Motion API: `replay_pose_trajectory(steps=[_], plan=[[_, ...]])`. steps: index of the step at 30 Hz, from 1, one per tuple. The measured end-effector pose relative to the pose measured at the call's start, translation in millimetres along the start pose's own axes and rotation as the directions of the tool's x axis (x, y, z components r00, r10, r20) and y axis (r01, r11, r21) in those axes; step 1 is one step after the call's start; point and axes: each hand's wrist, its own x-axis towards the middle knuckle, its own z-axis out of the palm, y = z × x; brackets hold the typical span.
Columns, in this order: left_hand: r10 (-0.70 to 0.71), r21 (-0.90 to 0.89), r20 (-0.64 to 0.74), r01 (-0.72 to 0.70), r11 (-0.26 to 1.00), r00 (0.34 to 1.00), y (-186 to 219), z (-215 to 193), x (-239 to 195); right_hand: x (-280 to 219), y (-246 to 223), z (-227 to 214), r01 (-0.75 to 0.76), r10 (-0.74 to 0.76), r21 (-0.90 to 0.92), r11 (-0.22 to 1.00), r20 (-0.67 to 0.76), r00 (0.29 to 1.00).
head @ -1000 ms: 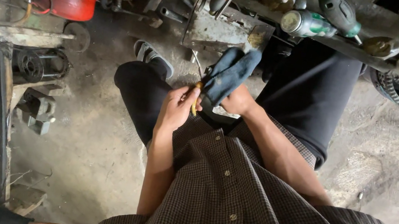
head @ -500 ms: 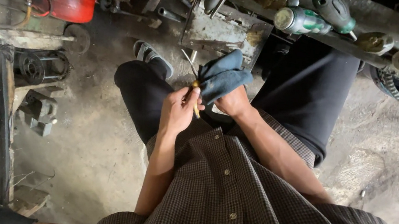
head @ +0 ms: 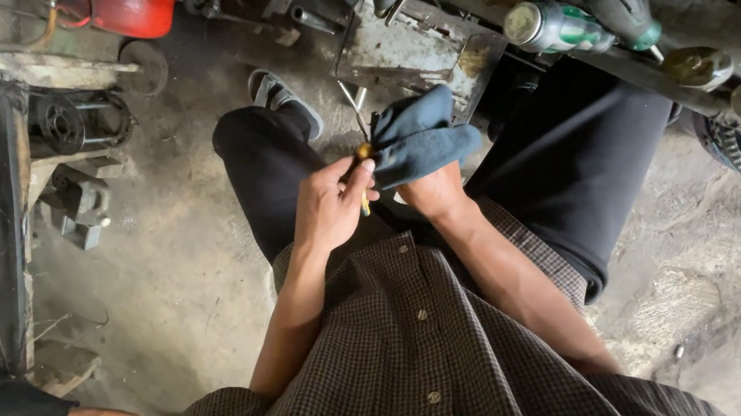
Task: Cleaning and inspecting a small mechanical part using a tool and a cloth in a workshop setting.
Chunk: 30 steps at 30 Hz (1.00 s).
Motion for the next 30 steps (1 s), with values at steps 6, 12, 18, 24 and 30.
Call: replay_pose_trajectory(steps=[6, 12, 18, 24, 30], plan=[[0.015, 0.017, 0.027, -0.016, 1.0, 1.0, 15.3, -5.3, 3.7, -4.3, 17.6, 3.1, 0.188, -0.197, -0.143, 0.972, -0.05, 0.979], [-0.025, -0.189, 0.133, 0.05, 0.981, 0.991, -6.5, -14.2, 11.1, 1.2, 43.4, -10.3, -0.184, 0.043, 0.628, 0.756, 0.233, 0.971], [0.056, -0.197, 0.182, -0.019, 0.98, 0.982, -9.3, -31.0, 13.6, -1.9, 63.5, -11.4, -0.428, 0.2, 0.611, 0.666, 0.407, 0.891], [0.006, -0.067, 0.091, 0.0, 0.998, 0.996, 4.2, -20.4, 8.7, -6.2, 58.0, -11.8, -0.254, 0.067, 0.588, 0.768, 0.321, 0.945], [0.118, 0.24, -0.048, -0.104, 0.965, 0.992, 12.9, -14.0, 5.4, -6.0, 48.5, -14.9, -0.071, 0.021, 0.301, 0.951, 0.165, 0.986]])
